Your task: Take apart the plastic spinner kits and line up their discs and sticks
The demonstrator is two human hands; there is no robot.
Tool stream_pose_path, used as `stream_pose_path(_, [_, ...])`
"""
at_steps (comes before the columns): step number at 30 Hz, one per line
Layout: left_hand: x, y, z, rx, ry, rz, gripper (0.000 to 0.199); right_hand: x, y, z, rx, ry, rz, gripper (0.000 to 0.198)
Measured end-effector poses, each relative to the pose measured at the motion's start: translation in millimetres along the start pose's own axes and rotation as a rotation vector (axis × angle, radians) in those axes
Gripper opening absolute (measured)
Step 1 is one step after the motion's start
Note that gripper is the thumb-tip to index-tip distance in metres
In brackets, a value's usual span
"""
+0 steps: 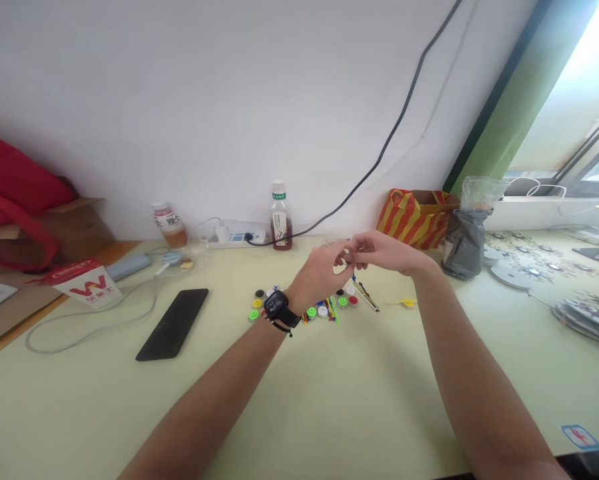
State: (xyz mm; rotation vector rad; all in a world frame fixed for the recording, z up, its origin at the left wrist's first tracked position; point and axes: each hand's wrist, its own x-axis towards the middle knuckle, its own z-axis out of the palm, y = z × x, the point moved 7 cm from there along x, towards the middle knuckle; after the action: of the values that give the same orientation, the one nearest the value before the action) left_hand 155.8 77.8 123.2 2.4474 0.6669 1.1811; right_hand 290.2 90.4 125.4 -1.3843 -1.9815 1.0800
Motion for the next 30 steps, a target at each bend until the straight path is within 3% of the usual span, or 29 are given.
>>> stream_pose_path(5, [2.1, -5.1, -12.7, -0.074, 0.112, -0.022, 0.015, -3.9, 1.3, -12.4, 0.228, 0.082, -0.091, 0.034])
stream_pose_path(8, [2.9, -8.6, -15.2, -0.171, 0.136, -0.037, 0.011, -1.4, 1.0, -10.9, 0.252, 0.094, -0.09, 0.039])
stream_pose_path(12, [4.0, -8.4, -13.9, -0.222, 0.086, -0.031, 0.011, 0.2, -7.0, 0.1, 0.216, -0.016, -0.115, 0.02])
stream_pose_path(19, [3.1, -5.7, -11.4, -0.164, -0.031, -0.005, 0.005, 3.1, -2.7, 10.8, 0.154, -0.083, -0.089, 0.012])
stream_pose_path(22, [-0.2, -10.4, -6.1, -0.145, -0.078, -0.046, 0.013, 9.6, 16.1, 6.1, 0.005, 0.006, 0.051, 0.009])
stream_pose_path(25, [-5.7, -14.9, 10.2, -0.117, -0.199, -0.085, 0.017, 13.2, 49.3, -6.5, -0.279, 0.075, 0.302, 0.019])
stream_pose_path(27, [-11.5, -14.6, 28.2, -0.13, -0.337, -0.08, 0.012, 13.5, 73.8, -11.4, -0.448, 0.026, 0.449, 0.024])
stream_pose_path(30, [-24.7, -13.1, 59.1, -0.152, -0.578, -0.055, 0.013, 14.6, 102.9, -9.7, -0.501, -0.075, 0.543, 0.031])
